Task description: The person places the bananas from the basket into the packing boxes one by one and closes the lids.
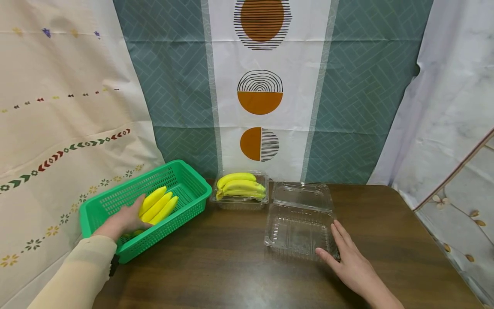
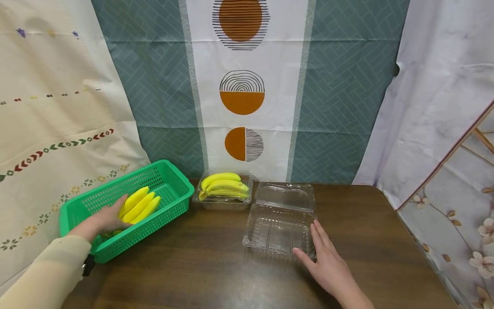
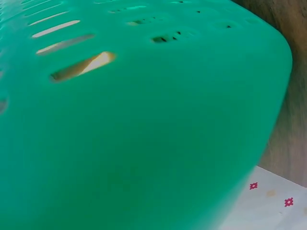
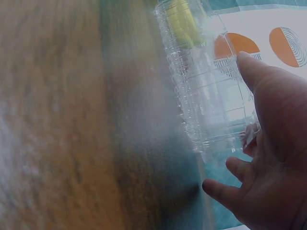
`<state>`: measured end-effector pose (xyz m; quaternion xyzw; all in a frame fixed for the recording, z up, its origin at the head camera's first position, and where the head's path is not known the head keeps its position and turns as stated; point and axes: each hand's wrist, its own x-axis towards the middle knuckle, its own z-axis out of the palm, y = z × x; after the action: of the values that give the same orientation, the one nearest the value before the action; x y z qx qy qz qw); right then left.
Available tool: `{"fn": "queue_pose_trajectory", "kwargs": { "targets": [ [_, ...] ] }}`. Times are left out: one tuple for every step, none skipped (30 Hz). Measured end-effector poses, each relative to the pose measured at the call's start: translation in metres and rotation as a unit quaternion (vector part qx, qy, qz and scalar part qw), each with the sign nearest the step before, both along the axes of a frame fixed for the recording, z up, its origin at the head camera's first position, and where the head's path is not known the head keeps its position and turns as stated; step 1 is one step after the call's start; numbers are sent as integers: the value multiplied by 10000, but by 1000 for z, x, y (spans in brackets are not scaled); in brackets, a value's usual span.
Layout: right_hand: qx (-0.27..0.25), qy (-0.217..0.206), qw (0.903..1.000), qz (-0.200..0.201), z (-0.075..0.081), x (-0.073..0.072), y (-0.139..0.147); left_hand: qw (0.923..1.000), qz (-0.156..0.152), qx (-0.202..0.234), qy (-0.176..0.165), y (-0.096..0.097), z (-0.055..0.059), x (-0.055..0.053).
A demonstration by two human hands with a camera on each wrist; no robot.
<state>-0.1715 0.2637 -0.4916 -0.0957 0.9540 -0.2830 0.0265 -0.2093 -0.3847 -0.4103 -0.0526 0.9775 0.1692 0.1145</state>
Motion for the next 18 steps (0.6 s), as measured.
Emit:
{"fn": "queue_pose_trajectory", "kwargs": {
  "targets": [
    [-5, -11, 10000, -1, 0, 0, 0, 10000, 45, -48, 4, 0, 0, 0],
    [-8, -17, 10000, 2, 0, 0, 0, 9999, 82, -111, 17, -1, 0, -1],
    [-21, -20, 10000, -1, 0, 0, 0, 9999, 101, -138, 29, -1, 0, -1],
    [-22, -17, 10000, 3, 0, 0, 0, 9998, 122, -153, 54, -1, 0, -1],
    [-21, -13, 10000, 6, 0, 0, 0, 9998, 139, -152, 83, 0, 1, -1],
    [-23, -5, 10000, 9, 0, 0, 0, 9997, 146, -146, 126, 0, 1, -1],
    [-13, 13, 10000, 14, 0, 0, 0, 9996, 153, -139, 171, 1, 2, -1],
    [-10, 28, 10000, 15, 0, 0, 0, 9995, 142, -142, 225, 1, 2, -1],
    [-16, 37, 10000, 16, 0, 0, 0, 9994, 128, -151, 277, 2, 2, -1],
    [-19, 47, 10000, 14, 0, 1, 0, 9992, 113, -167, 333, 2, 3, -1],
    [-23, 53, 10000, 15, 0, 1, 0, 9991, 95, -194, 374, 2, 3, -1],
    [-27, 60, 10000, 11, 0, 1, 0, 9989, 87, -224, 406, 2, 3, -1],
    [-35, 63, 10000, 6, 0, 1, 0, 9988, 71, -243, 423, 3, 3, -1],
    [-46, 61, 10000, 2, 0, 2, 0, 9987, 50, -268, 441, 3, 4, -1],
    [-52, 64, 10000, 3, 0, 2, 0, 9986, 31, -284, 451, 3, 4, -1],
    [-51, 64, 10000, 4, 0, 2, 0, 9985, 7, -285, 457, 3, 5, -1],
    [-47, 60, 10000, 5, 0, 2, 0, 9985, -29, -275, 469, 3, 5, -1],
    [-44, 61, 10000, 3, 0, 2, 0, 9985, -80, -248, 487, 2, 5, -1]
  ]
}}
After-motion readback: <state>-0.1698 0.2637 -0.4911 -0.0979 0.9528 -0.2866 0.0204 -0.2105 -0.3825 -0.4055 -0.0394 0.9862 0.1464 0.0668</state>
